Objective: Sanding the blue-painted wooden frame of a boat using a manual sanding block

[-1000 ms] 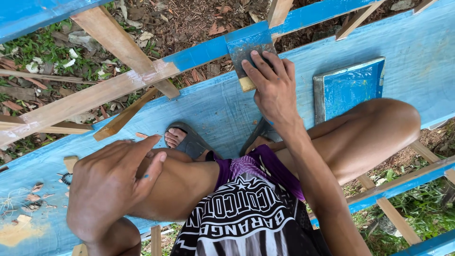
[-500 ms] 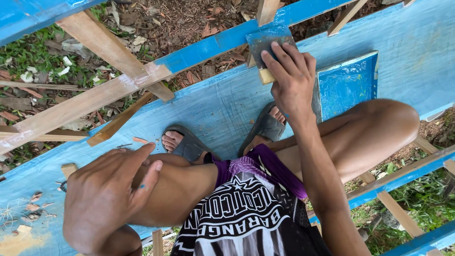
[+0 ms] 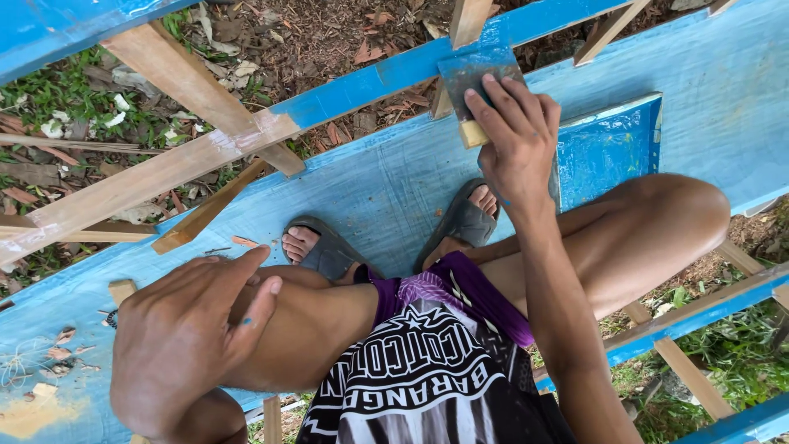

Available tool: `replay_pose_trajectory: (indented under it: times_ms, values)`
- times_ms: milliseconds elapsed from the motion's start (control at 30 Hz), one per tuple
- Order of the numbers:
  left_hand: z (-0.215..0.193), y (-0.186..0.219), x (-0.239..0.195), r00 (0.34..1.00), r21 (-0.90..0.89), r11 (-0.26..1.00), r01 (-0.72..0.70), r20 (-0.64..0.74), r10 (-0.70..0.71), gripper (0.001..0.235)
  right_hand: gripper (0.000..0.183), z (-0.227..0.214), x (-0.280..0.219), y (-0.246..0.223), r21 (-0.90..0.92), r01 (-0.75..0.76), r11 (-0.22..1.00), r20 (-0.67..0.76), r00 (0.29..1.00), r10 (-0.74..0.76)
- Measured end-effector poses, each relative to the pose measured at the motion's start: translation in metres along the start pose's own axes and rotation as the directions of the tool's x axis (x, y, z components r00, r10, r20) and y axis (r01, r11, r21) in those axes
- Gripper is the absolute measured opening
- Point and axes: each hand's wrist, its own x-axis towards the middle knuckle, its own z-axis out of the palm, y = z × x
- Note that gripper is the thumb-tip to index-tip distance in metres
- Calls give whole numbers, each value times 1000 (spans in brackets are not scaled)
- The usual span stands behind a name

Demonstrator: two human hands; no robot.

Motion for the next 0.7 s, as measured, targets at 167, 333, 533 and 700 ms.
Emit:
replay_pose_trajectory:
  times_ms: [167,333,533,700]
  values:
    - [3,0,7,1000,26,1000,-2,13,1,29,43,12,-3,12,38,6,999,1,1000,-6]
    - [3,0,16,999,72,997,-2,50,-2,27,50,10,-15,16,51,0,999,82,997,-4]
    - [2,4,17,998,63,998,3,70,-7,26,47,-9,-25,17,19,-11,1000,99,995,9]
    - [2,6,11,1000,81,997,6,10,-7,24,33,-27,-3,17,-71,26,997,11,1000,-26]
